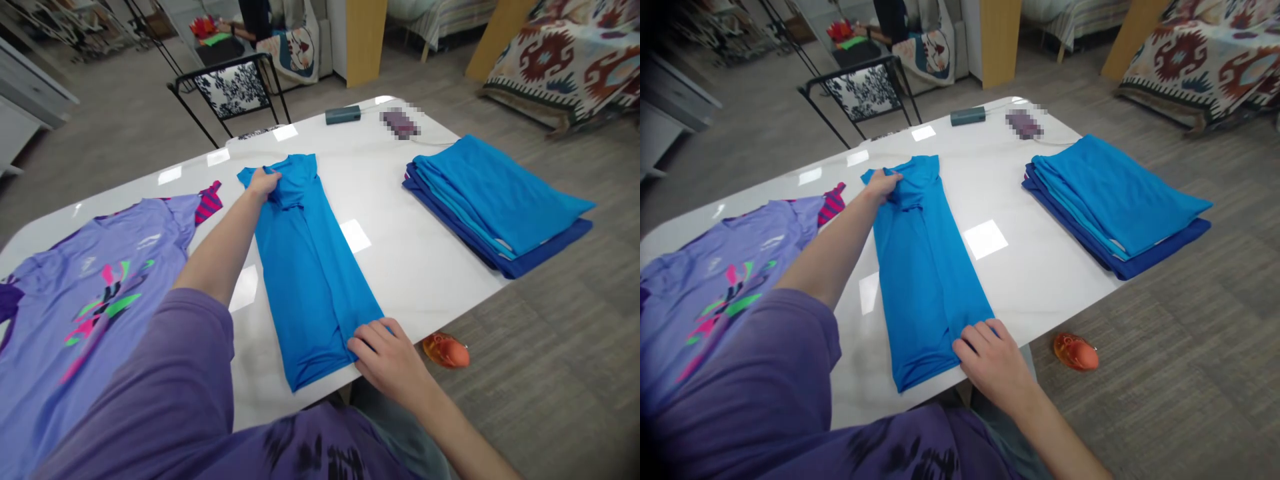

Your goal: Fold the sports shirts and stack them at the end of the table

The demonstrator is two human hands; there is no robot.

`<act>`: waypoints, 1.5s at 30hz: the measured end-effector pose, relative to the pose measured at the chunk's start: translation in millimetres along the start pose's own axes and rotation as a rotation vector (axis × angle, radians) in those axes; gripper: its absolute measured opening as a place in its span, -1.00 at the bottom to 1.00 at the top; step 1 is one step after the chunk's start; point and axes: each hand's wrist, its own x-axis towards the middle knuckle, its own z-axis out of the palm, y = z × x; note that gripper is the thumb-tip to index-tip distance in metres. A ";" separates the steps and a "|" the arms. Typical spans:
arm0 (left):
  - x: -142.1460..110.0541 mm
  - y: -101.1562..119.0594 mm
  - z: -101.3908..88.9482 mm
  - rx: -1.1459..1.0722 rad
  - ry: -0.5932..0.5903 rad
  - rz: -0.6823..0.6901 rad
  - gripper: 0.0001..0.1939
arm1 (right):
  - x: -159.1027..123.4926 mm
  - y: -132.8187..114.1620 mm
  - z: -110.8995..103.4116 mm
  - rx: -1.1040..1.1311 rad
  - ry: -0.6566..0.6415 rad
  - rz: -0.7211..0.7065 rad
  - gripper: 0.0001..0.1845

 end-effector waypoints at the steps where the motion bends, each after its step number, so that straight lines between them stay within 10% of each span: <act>1: 4.8 -1.4 -2.1 0.086 0.043 0.061 -0.47 | -0.7 -0.5 -0.9 0.019 -0.019 0.002 -0.81; 9: -7.0 -24.8 0.7 0.504 0.176 0.569 0.11 | 21.4 22.2 -18.1 0.145 -0.013 0.093 -0.41; 14: -54.0 -54.0 15.7 0.738 -0.135 0.560 -0.08 | 29.1 34.5 5.1 -0.056 -0.161 0.119 -0.14; 17: -90.2 -59.5 2.4 0.694 -0.073 0.580 -0.13 | 21.4 29.8 10.9 -0.083 -0.212 0.128 -0.06; 24: -315.9 -103.7 -71.3 0.607 -0.369 0.773 -0.09 | -9.1 27.6 -2.2 0.002 -0.219 0.025 0.18; 29: -456.3 -161.8 -87.9 0.709 -0.391 0.707 0.21 | -22.3 27.3 -6.8 -0.005 -0.296 -0.096 0.40; 45: -573.2 -227.3 -112.1 0.672 -0.208 0.845 -0.31 | -121.4 -39.0 -22.3 -0.039 -0.179 -0.075 -0.44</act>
